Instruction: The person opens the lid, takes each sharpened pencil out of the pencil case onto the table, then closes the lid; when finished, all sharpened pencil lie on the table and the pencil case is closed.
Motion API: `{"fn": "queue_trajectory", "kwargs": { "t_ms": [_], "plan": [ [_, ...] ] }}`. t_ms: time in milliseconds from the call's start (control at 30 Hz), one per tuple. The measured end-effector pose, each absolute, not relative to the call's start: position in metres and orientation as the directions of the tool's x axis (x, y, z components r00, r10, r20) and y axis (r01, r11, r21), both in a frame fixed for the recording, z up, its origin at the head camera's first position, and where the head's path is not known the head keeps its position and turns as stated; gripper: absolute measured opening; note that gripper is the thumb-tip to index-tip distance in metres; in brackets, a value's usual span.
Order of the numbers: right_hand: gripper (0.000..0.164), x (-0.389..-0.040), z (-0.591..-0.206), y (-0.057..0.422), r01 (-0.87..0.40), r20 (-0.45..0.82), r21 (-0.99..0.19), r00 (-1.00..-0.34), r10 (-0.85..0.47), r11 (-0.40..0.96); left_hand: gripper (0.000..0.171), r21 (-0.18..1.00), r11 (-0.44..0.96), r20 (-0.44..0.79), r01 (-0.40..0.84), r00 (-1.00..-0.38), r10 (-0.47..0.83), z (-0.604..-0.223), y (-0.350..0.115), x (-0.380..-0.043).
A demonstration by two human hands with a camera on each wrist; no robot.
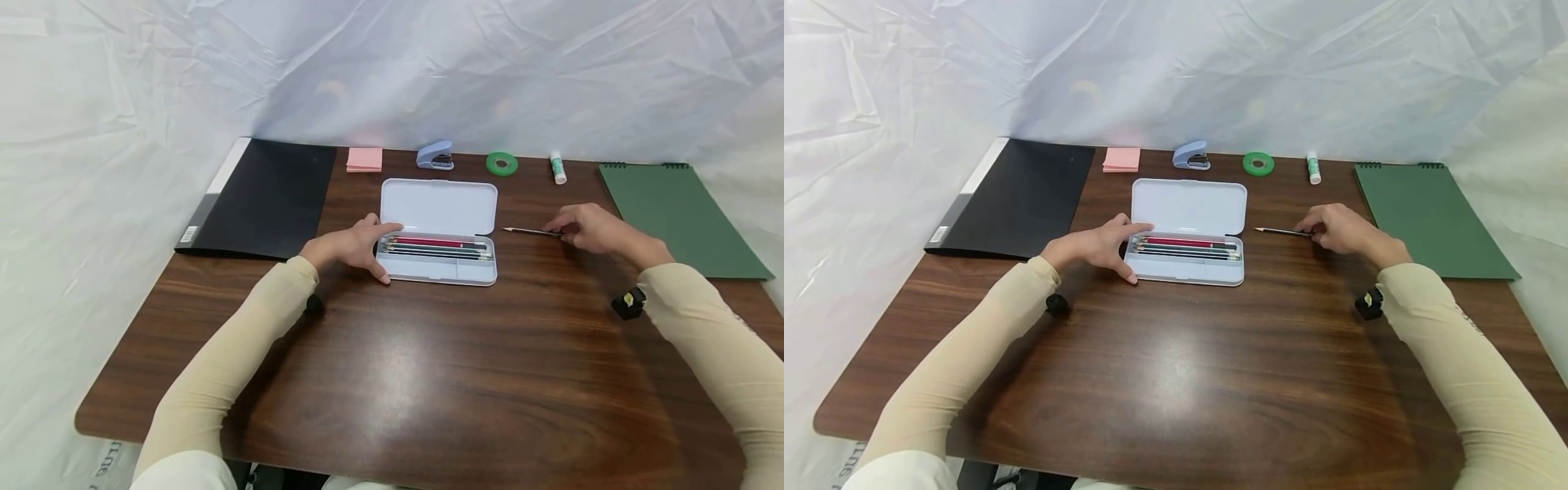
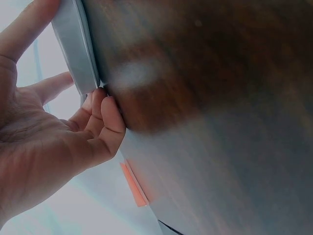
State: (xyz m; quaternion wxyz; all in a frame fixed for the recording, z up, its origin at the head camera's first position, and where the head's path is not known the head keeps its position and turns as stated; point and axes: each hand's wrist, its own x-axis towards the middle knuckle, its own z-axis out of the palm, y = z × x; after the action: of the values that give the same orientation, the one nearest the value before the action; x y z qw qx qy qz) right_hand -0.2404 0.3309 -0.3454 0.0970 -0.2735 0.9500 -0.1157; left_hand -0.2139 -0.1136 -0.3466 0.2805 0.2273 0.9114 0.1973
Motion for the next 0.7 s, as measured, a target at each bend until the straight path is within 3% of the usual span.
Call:
{"fn": "queue_trajectory", "kwargs": {
  "t_ms": [700],
  "plan": [
    [0.04, -0.2417, -0.3458, 0.3305, -0.492, -0.099, -0.293, -0.837, -0.537, 0.82, 0.106, 0.496, 0.814, -0.421, 0.302, -0.736, 0.53, -0.3476, -0.1142, -0.2143]
  ]
}}
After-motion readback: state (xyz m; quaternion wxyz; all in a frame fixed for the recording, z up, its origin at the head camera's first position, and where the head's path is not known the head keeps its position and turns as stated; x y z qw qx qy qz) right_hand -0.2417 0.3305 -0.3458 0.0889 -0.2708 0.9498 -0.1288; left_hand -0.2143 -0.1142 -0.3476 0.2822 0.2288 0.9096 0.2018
